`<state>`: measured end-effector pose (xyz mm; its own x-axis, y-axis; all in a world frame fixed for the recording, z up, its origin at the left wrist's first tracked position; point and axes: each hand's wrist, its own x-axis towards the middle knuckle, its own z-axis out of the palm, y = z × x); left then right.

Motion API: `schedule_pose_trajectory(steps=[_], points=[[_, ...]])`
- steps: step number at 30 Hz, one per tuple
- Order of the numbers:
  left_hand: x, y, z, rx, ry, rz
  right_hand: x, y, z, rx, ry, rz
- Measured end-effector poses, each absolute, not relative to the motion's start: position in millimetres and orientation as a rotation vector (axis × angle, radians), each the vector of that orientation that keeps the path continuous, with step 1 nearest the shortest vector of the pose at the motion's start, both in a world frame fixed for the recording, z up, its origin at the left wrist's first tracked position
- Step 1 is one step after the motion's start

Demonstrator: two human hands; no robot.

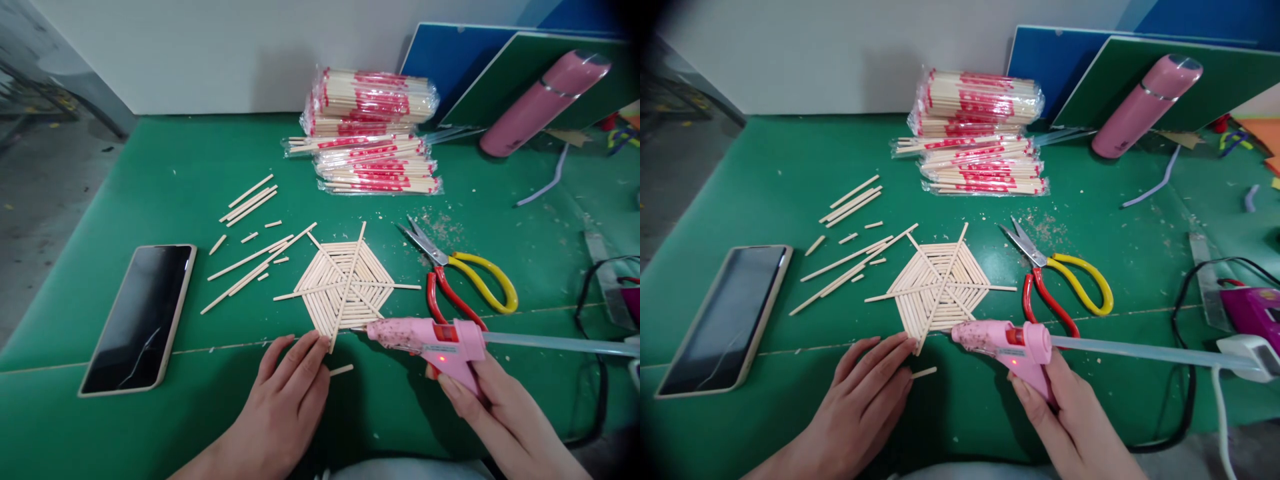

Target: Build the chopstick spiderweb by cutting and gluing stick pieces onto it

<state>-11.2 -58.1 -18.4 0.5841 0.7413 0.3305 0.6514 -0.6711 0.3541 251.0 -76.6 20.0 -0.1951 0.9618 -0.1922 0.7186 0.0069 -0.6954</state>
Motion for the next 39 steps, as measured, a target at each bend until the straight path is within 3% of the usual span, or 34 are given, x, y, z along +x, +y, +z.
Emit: schedule_pose_trajectory(steps=[39], points=[[-10, -57, -19, 2.583, 1.176, 0.727, 265, -85, 18, -1.744, -1.901, 0.980]])
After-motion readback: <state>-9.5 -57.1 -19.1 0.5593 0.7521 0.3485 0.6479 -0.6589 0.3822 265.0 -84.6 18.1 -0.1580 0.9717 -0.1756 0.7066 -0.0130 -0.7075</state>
